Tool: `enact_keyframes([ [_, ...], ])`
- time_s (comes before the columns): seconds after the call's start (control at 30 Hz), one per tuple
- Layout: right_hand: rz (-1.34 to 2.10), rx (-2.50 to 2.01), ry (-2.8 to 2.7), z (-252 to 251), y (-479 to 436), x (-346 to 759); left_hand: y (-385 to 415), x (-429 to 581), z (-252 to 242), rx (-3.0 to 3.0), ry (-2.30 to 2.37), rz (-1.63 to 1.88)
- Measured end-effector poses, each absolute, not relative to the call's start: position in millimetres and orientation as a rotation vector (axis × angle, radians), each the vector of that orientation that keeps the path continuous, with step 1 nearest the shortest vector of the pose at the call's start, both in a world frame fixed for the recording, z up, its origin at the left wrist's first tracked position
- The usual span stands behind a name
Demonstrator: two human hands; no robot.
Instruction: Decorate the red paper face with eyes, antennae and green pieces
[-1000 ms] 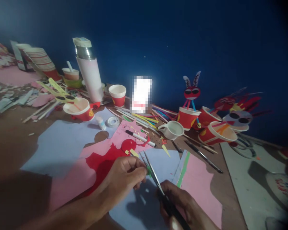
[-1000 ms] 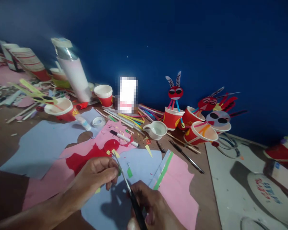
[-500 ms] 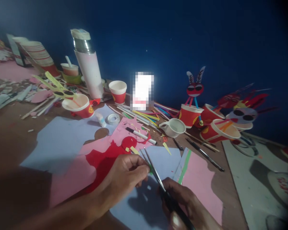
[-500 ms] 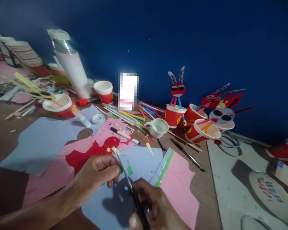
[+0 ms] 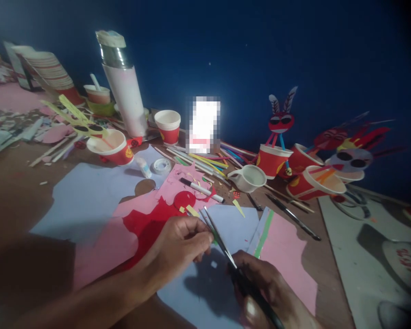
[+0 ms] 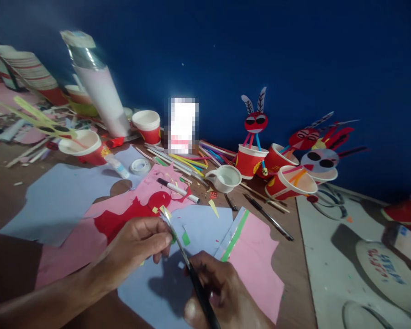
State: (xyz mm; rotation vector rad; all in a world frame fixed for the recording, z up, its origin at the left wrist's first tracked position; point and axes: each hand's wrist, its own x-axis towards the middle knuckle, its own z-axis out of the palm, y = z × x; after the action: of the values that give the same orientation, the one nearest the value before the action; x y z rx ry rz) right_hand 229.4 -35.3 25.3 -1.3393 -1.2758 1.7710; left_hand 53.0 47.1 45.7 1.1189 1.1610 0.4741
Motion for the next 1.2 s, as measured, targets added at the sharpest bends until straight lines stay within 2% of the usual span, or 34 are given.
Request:
enact_keyframes([
  [0.57, 1.753, -1.406, -1.263, 19, -38, 234, 47, 53, 45, 1.08, 1.138, 0.48],
  [0.97, 1.896, -1.298, -1.12, 17, -39, 239, 46, 51, 41, 1.079, 1.104, 0.507],
  [1.07, 1.716, -1.406, -1.264, 25, -32, 246, 44, 51, 37, 1.053, 1.098, 0.523],
  [1.2, 1.283, -1.699, -1.552, 40, -22, 260, 41, 52, 30, 0.992, 1.037, 0.541],
])
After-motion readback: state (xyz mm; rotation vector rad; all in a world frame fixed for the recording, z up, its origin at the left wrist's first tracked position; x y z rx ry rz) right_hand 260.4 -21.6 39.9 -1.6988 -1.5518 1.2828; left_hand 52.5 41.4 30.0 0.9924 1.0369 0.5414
